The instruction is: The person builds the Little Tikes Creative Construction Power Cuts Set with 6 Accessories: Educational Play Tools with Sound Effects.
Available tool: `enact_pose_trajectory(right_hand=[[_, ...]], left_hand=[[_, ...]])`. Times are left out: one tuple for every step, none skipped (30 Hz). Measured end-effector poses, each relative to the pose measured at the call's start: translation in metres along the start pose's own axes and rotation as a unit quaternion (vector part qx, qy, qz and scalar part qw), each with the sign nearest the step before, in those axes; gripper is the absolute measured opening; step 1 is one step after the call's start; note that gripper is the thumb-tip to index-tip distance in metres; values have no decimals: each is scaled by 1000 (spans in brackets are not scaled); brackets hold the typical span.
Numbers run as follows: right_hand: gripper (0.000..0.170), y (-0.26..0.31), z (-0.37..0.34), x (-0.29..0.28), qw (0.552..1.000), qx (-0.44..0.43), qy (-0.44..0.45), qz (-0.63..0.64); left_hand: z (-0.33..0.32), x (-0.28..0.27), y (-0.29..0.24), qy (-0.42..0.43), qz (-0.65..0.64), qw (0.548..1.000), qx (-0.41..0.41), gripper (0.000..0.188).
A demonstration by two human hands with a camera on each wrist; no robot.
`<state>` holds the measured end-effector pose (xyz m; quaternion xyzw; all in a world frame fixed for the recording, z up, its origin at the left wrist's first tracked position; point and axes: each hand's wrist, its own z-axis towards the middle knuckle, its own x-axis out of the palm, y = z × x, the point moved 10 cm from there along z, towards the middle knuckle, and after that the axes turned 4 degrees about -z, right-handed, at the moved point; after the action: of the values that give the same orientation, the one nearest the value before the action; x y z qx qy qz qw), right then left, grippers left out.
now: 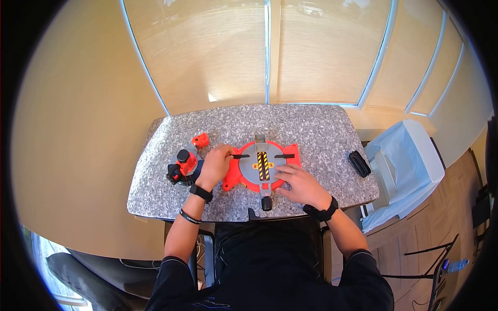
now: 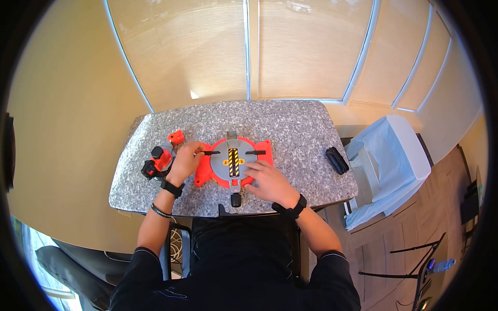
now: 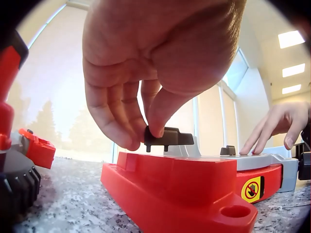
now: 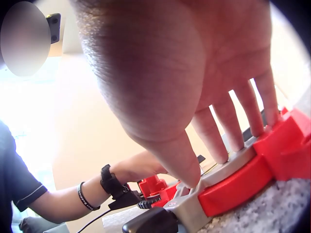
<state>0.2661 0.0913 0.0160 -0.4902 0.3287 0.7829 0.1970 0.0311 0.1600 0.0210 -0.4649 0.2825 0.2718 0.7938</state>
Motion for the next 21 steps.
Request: enact_pose_trajectory(right_hand=[[42, 0, 0, 0, 1000, 0, 2, -2], [42, 0, 0, 0, 1000, 0, 2, -2], [42, 0, 0, 1, 1000, 0, 4, -8], [42, 0, -1, 1, 1000, 0, 6, -14], [42, 0, -1, 1, 1000, 0, 6, -14], [42, 1, -1, 0, 1000, 0, 4, -10], [42, 2, -1, -1, 1000, -1, 1, -7], [42, 2, 0, -1, 1000, -1, 1, -8], [42, 1, 0, 0, 1000, 0, 3, -7], [42, 1, 0, 0, 1000, 2, 5, -6], [42, 1, 0, 0, 1000, 2, 4, -6], [42, 0, 0, 1, 1000, 1, 4, -7], [42, 0, 0, 1, 1000, 0, 4, -7], [42, 0, 0, 1, 1000, 0, 4, -7], [42, 0, 0, 1, 1000, 0, 3, -6], [42, 0, 0, 1, 1000, 1, 2, -4], [42, 0, 0, 2, 1000, 1, 3, -3], [42, -1, 0, 2, 1000, 3, 3, -9], [42, -2, 0, 3, 1000, 4, 4, -16], [42, -1, 0, 3, 1000, 4, 5, -15], [42, -1, 0, 3, 1000, 7, 7, -14]], left_hand=[[0, 0, -1, 0, 0, 1000, 0, 8], [0, 1, -1, 0, -2, 1000, -3, 8], [0, 1, -1, 0, -5, 1000, -6, 8], [0, 1, -1, 0, -5, 1000, -6, 8], [-1, 2, -1, 2, -5, 1000, -9, 8], [-1, 2, 0, 4, -6, 1000, -13, 7], [-1, 2, -1, 3, -6, 1000, -12, 7], [-1, 2, -1, 4, -4, 1000, -13, 8], [-1, 3, -1, 6, -1, 1000, -13, 8], [0, 2, -2, 5, -1, 1000, -13, 8], [0, 3, -2, 9, 2, 1000, -15, 8], [0, 3, -2, 13, 5, 1000, -16, 8], [0, 3, -2, 13, 5, 1000, -16, 8], [1, 2, -2, 12, 3, 1000, -12, 7], [1, 2, -3, 11, 1, 1000, -8, 6], [1, 2, -2, 11, 1, 1000, -9, 6], [0, 2, -2, 8, 0, 1000, -6, 5], [0, 1, -1, 4, -2, 1000, -4, 4], [0, 2, 0, 5, -2, 1000, -5, 4], [0, 2, 0, 1, -3, 1000, -2, 4], [0, 2, 1, -2, -4, 1000, 0, 4]])
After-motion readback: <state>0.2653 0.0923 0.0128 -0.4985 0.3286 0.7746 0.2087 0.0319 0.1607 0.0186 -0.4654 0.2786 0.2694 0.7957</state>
